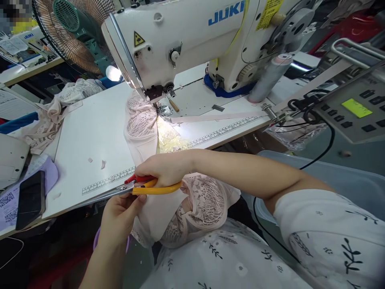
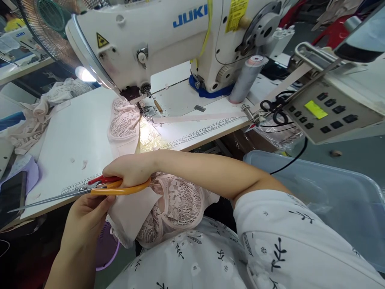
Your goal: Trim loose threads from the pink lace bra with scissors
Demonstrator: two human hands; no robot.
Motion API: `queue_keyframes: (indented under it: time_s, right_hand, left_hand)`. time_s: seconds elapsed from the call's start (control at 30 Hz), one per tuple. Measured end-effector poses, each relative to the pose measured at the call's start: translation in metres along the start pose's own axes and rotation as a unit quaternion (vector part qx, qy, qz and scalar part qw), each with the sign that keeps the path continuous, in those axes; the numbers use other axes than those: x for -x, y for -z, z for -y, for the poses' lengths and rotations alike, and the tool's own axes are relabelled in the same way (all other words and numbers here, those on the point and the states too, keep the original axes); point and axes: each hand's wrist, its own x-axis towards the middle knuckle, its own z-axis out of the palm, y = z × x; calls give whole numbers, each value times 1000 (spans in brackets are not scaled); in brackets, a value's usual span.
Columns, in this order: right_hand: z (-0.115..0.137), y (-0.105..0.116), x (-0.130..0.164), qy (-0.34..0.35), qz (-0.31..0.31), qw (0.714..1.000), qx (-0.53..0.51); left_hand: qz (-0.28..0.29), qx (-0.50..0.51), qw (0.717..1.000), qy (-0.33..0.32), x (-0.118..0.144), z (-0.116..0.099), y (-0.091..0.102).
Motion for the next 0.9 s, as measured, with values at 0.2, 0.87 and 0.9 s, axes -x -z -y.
queue_keyframes:
  time_s: [0.2,0.87,0.9]
  right_hand:
    - [-2,-4,-2,12,-11,1000,3]
    - [9,-58,60,-245,81,966,1]
    - [8,-58,58,-242,79,967,-2]
  left_hand:
    - [23,-11,998,52,-2,4,4]
    - [-27,159,984,70,8,17,11]
    - [-32,160,984,72,8,17,10]
